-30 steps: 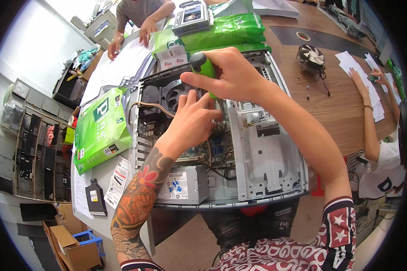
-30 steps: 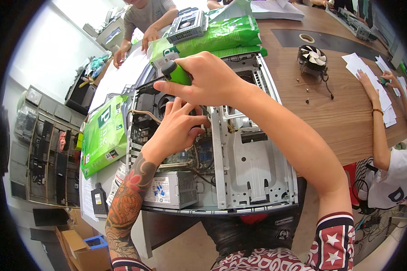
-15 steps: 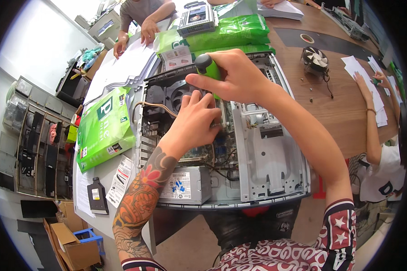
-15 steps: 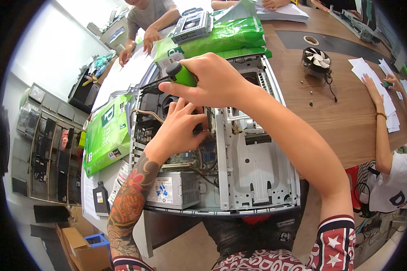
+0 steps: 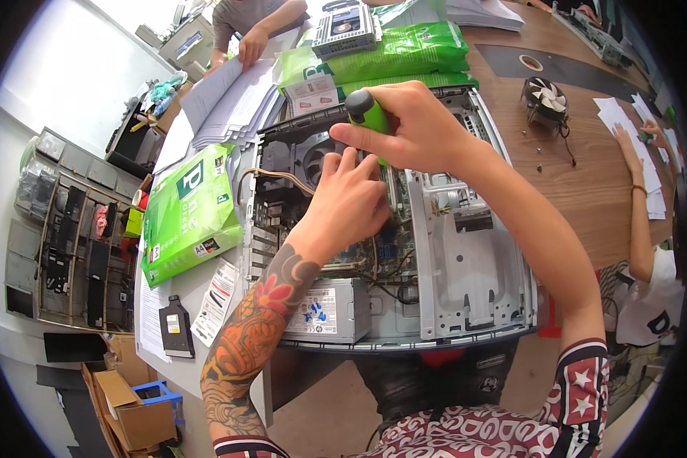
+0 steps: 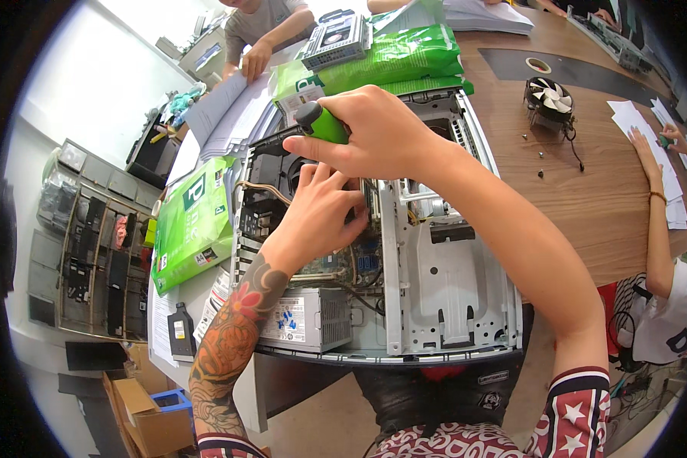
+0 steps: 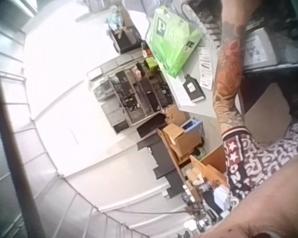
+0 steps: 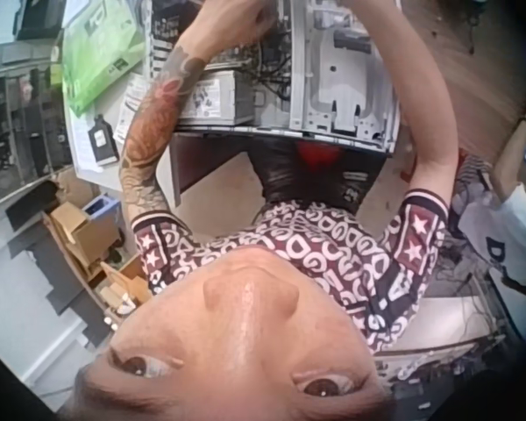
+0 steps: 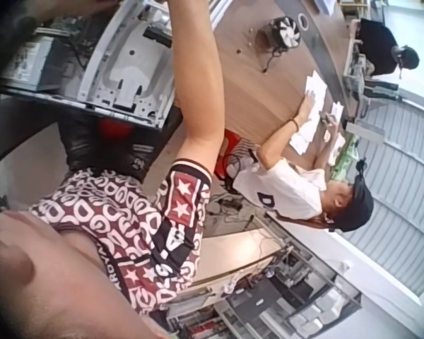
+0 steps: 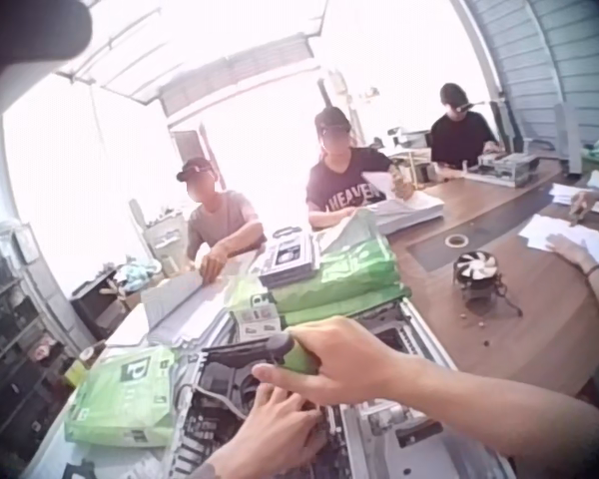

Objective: The person is using a screwdriver to remove screws from components inside a computer case, such as the CPU cooling fan and metal support brackets, while working on a wooden table.

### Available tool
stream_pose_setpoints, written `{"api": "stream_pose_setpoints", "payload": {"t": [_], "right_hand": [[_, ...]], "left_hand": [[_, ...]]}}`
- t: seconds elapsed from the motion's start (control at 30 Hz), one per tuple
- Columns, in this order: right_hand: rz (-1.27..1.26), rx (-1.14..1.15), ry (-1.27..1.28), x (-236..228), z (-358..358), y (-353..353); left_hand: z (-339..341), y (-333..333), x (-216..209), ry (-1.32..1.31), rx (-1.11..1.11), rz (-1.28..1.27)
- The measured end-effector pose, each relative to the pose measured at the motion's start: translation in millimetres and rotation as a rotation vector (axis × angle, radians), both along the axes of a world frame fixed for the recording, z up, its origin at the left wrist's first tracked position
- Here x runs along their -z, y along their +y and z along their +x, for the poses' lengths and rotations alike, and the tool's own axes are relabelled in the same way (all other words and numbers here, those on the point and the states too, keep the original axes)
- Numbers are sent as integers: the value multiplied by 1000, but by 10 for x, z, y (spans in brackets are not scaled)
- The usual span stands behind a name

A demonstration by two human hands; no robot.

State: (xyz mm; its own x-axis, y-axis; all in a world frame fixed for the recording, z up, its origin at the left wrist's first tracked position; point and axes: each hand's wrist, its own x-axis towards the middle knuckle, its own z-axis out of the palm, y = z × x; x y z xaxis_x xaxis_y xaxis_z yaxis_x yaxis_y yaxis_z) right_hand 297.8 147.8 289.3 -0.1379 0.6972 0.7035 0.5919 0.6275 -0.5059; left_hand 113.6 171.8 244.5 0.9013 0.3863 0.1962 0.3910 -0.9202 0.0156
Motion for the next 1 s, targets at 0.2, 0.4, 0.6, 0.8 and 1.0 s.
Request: {"api": "stream_pose_setpoints", "payload": {"t": [0.2,0.4,0.6,0.8,1.0], "right_hand": [[-12,-3,-15,0,10,-6],[-15,-43,27,-32,-34,-31],[-34,-45,-2,-37,-4,-47],[-63,-68,19,-47,-13,-51],[-25,-45,-9,-31,6,-38]], "left_hand": [[7,26,-10,-85,65,37],[-28,35,16,-48,30,20],[0,20,-2,-45,4,-18],[-28,32,-5,-50,9,-18],[-32,22,-38,10,15,-35]]}}
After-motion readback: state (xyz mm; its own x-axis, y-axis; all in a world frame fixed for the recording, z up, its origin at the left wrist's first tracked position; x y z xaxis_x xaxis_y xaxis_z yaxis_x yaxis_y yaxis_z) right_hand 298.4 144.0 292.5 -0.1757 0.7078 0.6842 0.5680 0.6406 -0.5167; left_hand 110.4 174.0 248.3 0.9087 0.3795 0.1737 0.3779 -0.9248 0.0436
